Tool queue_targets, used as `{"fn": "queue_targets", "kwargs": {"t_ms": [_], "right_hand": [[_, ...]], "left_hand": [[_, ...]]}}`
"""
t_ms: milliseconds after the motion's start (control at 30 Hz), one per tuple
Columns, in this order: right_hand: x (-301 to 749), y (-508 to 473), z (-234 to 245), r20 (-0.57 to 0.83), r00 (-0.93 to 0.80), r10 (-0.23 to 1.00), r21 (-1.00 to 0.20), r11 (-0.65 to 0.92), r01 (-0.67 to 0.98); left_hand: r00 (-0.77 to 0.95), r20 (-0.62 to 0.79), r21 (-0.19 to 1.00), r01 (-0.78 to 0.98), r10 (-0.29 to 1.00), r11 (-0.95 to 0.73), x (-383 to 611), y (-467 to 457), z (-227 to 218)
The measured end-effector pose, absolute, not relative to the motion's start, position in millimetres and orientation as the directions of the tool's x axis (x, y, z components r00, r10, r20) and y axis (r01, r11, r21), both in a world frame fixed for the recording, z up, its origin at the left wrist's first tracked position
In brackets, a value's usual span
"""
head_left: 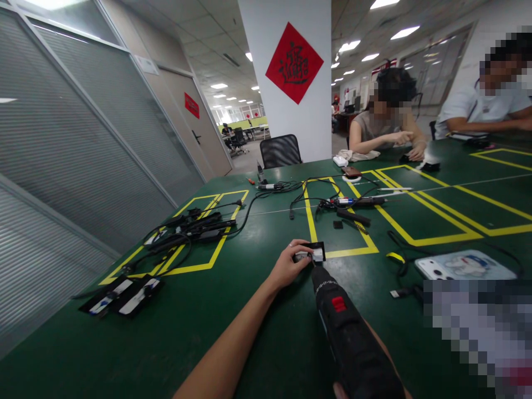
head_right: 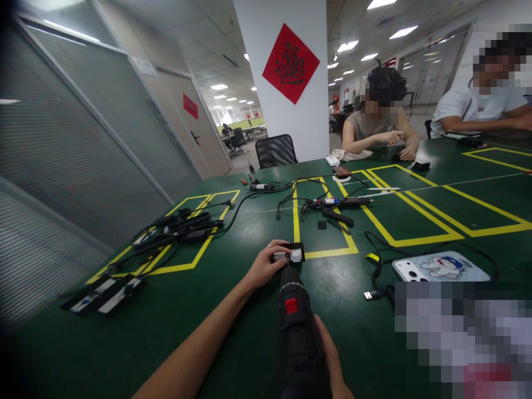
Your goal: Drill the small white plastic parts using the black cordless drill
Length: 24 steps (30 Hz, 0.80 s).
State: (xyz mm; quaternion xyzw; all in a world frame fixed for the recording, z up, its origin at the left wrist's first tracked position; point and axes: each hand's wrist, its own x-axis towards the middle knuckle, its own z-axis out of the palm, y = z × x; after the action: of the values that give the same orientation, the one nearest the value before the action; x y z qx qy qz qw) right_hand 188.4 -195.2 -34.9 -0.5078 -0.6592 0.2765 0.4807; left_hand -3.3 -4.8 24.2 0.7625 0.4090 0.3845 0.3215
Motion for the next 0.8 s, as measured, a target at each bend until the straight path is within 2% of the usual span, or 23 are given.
{"fn": "queue_targets", "kwargs": {"t_ms": [200,367,467,800], "right_hand": [[189,-195,-34,0.376,-0.033,0.926,-0.832,0.353,0.429],[192,-196,-48,0.328,-0.028,0.944,-0.823,0.300,0.483],[194,-193,-57,0.357,-0.041,0.933,-0.799,0.328,0.503],[192,-192,-49,0.358,0.043,0.933,-0.847,0.305,0.435]], "left_hand": [[0.367,0.321,0.807,0.377,0.873,-0.455,-4,-5,23],[0.364,0.330,0.810,0.364,0.871,-0.460,-4,-4,22],[0.362,0.322,0.815,0.365,0.875,-0.451,-3,-4,22],[0.363,0.328,0.810,0.367,0.872,-0.457,-4,-4,22]]}}
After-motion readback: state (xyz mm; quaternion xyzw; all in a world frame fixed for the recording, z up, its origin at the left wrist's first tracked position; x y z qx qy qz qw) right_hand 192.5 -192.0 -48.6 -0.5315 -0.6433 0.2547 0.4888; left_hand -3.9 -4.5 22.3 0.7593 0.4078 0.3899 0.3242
